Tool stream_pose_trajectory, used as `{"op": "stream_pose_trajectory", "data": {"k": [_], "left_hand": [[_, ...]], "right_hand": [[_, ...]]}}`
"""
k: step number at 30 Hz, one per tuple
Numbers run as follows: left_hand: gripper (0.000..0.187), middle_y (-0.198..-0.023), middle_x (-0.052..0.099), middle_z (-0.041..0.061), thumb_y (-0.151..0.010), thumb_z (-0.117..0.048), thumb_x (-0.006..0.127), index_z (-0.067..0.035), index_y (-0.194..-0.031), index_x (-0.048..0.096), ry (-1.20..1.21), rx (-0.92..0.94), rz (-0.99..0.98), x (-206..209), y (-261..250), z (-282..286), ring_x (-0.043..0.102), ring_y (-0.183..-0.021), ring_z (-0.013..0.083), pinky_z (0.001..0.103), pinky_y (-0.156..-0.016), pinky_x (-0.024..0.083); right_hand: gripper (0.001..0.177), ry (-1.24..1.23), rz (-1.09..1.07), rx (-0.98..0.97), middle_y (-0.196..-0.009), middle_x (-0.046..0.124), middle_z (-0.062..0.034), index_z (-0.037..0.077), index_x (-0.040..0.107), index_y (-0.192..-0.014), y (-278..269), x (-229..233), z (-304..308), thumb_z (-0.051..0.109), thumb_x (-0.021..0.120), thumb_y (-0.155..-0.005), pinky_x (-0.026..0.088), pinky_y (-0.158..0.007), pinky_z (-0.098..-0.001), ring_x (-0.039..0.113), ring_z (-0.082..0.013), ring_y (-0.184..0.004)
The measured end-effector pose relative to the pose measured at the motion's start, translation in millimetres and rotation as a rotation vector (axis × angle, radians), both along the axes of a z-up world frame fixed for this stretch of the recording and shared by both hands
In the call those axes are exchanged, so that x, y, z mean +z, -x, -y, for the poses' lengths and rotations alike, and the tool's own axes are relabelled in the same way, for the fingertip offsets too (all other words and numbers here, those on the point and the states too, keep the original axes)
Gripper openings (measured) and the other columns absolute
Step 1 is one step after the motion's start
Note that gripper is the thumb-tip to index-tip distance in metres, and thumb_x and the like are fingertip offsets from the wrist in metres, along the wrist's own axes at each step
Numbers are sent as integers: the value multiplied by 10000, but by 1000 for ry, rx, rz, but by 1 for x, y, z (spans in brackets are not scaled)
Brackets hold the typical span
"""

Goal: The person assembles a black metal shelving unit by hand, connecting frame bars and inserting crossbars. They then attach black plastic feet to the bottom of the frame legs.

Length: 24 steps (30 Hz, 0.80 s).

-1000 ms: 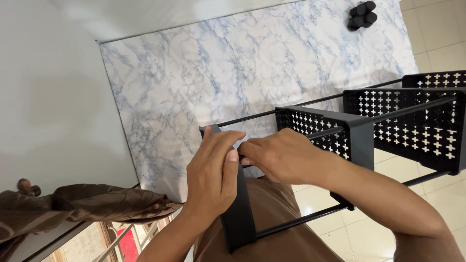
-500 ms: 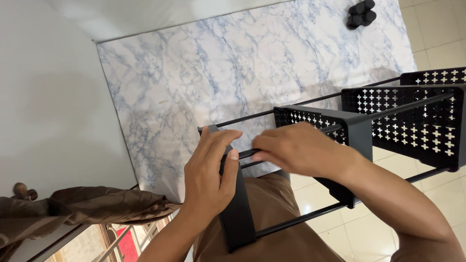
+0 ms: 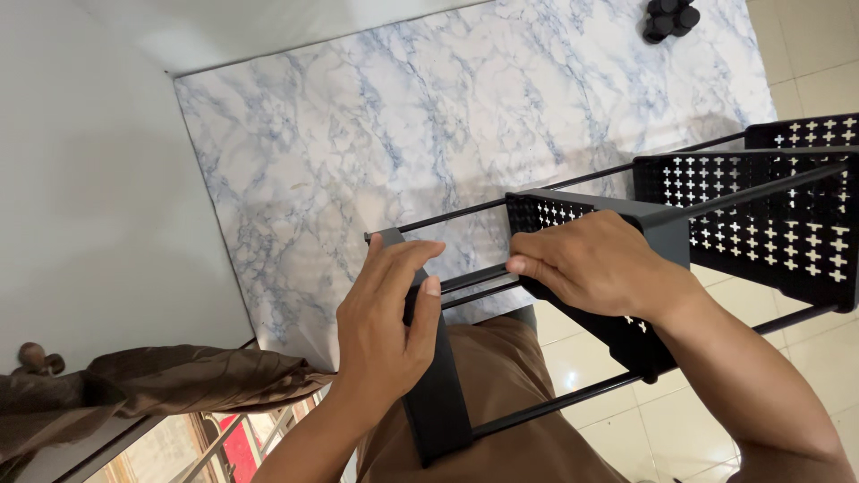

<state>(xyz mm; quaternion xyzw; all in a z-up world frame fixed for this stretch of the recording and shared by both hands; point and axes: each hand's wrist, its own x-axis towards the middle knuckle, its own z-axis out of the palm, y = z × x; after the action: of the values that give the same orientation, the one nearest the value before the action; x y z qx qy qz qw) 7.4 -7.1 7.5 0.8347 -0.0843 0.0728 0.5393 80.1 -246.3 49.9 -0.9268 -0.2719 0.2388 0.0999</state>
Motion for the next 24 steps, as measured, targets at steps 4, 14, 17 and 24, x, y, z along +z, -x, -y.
{"op": "stream_pose_trajectory", "data": {"k": [4, 14, 17, 24], "left_hand": [[258, -1183, 715, 110, -983, -96, 578, -45, -1223, 656, 3, 0, 11, 0, -1, 0, 717, -1078, 316, 529, -1208, 396], [228, -1116, 722, 77, -986, -33, 605, -77, -1197, 677, 18, 41, -70, -2, -3, 3, 682, -762, 246, 506, -1238, 383], [222, -1137, 720, 80, -1002, -40, 610, -81, -1211, 673, 36, 56, -41, -3, -6, 2, 706, -862, 258, 496, -1228, 372], [269, -1178, 724, 109, -970, -88, 670, -54, -1235, 648, 36, 57, -15, -7, -13, 1, 731, -1073, 279, 496, -1237, 369]], "right_hand": [[367, 0, -29, -11, -648, 651, -97, 116, 663, -824, -4, 2, -2, 420, 554, -999, 467, -584, -478, 661, -333, -653], [286, -47, 360, 49, -756, 656, -65, 72, 671, -839, 9, 1, 16, 344, 696, -921, 496, -674, -435, 649, -301, -741], [253, -73, 401, 27, -804, 672, -76, 64, 707, -888, 9, -2, 18, 315, 736, -907, 514, -725, -437, 662, -308, -798], [338, -208, 650, -119, -1296, 635, -163, 50, 733, -1159, 40, -3, 47, 126, 804, -837, 449, -1175, -551, 585, -392, -1319]]}}
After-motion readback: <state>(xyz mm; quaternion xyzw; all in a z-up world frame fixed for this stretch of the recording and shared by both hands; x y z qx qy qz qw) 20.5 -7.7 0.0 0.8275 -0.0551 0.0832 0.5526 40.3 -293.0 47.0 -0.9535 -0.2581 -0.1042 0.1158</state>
